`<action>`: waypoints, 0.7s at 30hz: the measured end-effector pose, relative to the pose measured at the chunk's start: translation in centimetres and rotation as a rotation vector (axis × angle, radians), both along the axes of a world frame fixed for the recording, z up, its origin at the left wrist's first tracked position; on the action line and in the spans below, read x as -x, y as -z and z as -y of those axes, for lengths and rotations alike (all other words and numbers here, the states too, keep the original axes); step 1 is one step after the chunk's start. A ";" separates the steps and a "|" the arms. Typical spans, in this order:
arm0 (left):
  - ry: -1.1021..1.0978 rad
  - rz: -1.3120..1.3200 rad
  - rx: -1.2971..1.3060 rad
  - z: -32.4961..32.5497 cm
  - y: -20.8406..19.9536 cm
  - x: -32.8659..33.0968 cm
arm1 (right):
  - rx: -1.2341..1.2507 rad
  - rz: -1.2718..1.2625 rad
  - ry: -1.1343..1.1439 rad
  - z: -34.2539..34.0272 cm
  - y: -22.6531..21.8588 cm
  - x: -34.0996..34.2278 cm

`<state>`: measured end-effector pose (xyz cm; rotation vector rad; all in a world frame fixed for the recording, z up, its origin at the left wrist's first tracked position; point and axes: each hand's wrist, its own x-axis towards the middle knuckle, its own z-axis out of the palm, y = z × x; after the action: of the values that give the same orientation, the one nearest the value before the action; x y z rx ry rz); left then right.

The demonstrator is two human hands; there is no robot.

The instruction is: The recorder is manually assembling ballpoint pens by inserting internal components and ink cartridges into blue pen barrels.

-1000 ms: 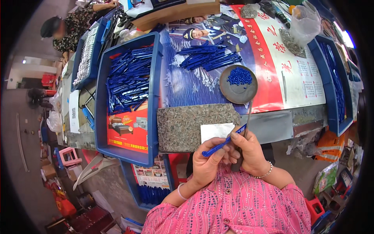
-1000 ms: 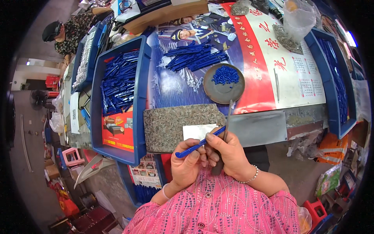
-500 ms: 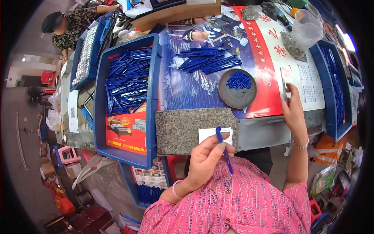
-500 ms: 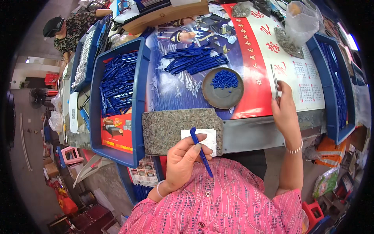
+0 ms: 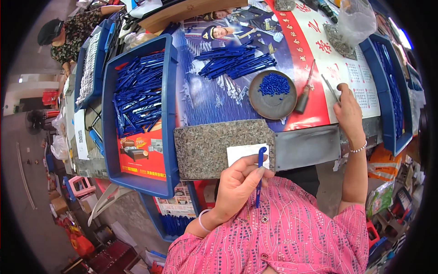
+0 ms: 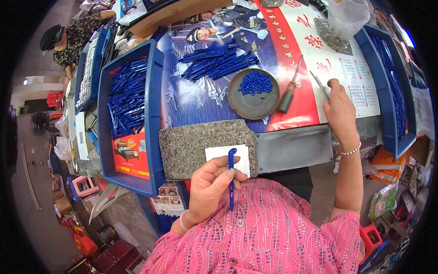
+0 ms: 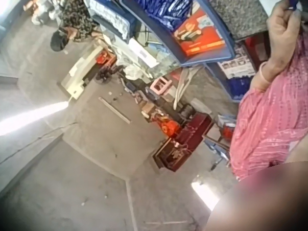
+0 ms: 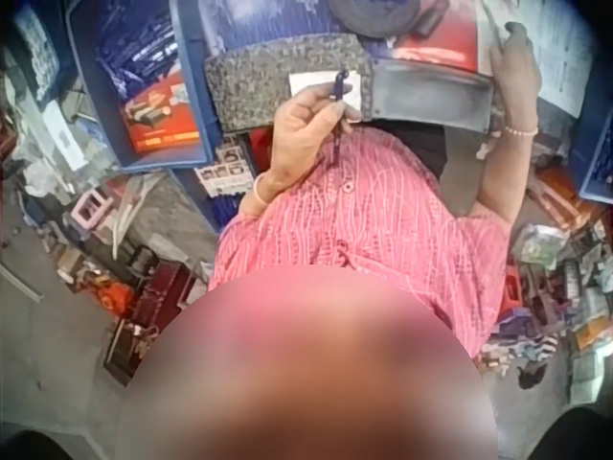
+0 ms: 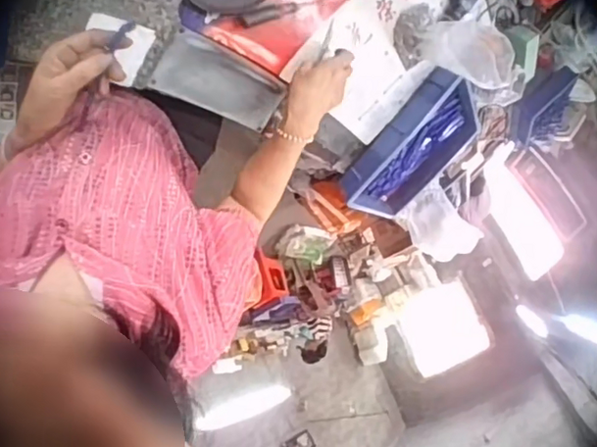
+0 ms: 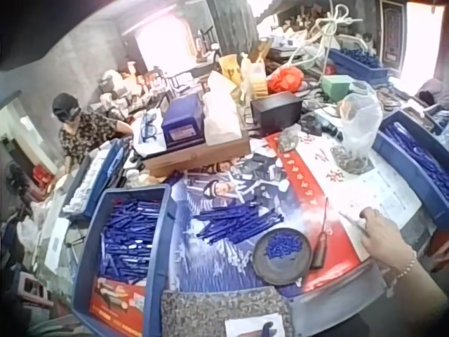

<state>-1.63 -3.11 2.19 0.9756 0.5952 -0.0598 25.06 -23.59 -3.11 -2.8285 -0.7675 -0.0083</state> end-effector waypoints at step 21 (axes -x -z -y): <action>-0.053 -0.046 0.803 -0.7 1.8 -0.2 | -1.322 -1.212 -0.024 2.1 -5.1 2.8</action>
<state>-1.40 -2.40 0.38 0.1795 0.5675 -0.2543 22.27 -25.64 1.98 -1.1708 -0.2519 0.7766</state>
